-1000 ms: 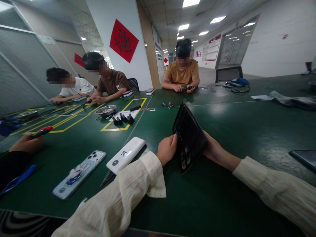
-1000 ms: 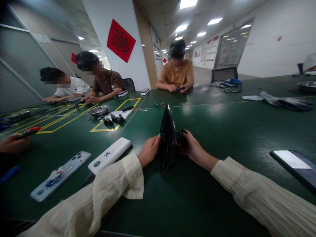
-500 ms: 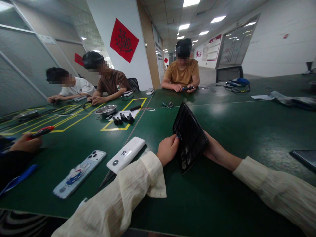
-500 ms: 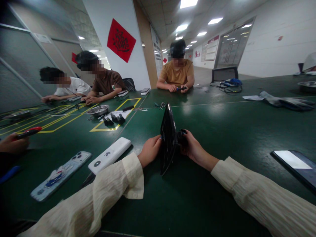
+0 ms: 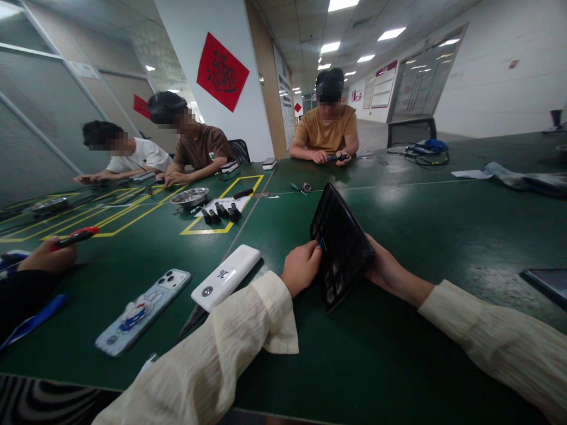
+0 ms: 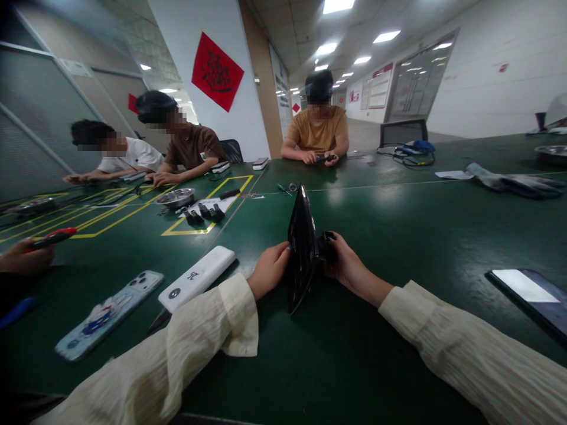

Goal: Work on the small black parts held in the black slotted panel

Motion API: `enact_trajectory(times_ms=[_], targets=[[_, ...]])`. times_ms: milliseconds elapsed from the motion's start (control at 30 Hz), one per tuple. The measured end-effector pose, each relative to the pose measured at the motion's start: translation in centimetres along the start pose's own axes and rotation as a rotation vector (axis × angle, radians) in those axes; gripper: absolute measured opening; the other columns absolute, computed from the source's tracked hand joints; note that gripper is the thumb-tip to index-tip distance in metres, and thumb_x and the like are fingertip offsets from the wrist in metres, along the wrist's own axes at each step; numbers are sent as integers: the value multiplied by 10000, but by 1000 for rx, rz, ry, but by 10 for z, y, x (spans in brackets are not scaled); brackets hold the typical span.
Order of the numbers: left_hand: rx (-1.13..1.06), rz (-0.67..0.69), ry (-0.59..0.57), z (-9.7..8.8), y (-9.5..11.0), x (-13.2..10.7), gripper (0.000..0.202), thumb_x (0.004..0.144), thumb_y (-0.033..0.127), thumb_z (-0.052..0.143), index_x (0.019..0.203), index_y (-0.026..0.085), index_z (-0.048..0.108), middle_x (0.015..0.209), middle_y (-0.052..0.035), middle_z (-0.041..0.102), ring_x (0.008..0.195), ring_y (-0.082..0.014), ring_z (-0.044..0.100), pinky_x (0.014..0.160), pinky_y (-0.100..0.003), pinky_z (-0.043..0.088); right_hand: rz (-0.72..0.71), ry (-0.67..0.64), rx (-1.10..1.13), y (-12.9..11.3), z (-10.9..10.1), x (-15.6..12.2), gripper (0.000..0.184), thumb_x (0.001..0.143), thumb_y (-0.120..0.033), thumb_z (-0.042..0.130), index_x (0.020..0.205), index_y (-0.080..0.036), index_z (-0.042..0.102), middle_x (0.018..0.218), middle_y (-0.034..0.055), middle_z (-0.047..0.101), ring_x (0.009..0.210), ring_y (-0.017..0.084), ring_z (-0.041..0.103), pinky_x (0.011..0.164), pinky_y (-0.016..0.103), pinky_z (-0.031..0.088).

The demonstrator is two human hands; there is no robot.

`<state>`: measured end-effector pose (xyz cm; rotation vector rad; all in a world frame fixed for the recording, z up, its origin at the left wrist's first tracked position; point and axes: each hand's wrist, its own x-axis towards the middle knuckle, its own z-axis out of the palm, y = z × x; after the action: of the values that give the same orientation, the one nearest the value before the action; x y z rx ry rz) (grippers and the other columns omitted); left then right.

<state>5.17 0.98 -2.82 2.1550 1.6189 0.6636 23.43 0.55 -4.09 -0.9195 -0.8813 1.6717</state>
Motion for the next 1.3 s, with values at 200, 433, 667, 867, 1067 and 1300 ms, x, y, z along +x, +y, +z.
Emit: enact_trajectory(times_ms=[200, 433, 667, 867, 1067, 1300], targets=[[-44, -30, 20, 3, -5, 1, 521, 904, 423, 156, 756, 159, 580, 707, -60, 608, 670, -182, 563, 590, -257, 371, -1, -3, -6, 0, 0, 0, 191, 801, -329, 487, 983, -291, 529, 684, -25, 578, 575, 139, 547, 529, 276, 470], [11, -11, -8, 0, -1, 2, 374, 883, 336, 263, 807, 169, 589, 792, -58, 638, 755, -185, 583, 646, -251, 391, 40, 39, 31, -2, 3, 0, 172, 813, -305, 472, 977, -279, 517, 749, -22, 602, 618, 128, 565, 539, 255, 469], [-35, -41, 22, 4, -6, 3, 559, 905, 454, 156, 780, 153, 611, 757, -66, 635, 710, -186, 575, 620, -257, 391, 45, 12, -8, -4, 3, -3, 187, 814, -325, 465, 991, -284, 507, 686, -31, 563, 570, 131, 534, 531, 269, 456], [-56, -15, 24, 3, -6, 3, 441, 885, 396, 244, 750, 165, 594, 715, -42, 606, 682, -171, 552, 605, -249, 367, -4, -20, -31, -3, 2, -2, 206, 796, -340, 486, 993, -291, 522, 685, -23, 567, 568, 140, 526, 522, 276, 451], [-143, -73, 61, 5, -7, 3, 531, 872, 495, 219, 610, 159, 536, 574, -17, 502, 568, -143, 470, 522, -240, 317, 15, -7, -25, -3, 2, -1, 223, 801, -329, 476, 1019, -294, 512, 704, -19, 573, 598, 150, 544, 527, 282, 453], [-246, -60, 52, 9, -12, 7, 450, 854, 469, 267, 616, 161, 493, 548, 9, 433, 540, -122, 435, 500, -228, 308, 32, -6, 21, -1, 0, -1, 220, 816, -316, 463, 1031, -291, 500, 683, -37, 559, 535, 122, 512, 551, 285, 466]])
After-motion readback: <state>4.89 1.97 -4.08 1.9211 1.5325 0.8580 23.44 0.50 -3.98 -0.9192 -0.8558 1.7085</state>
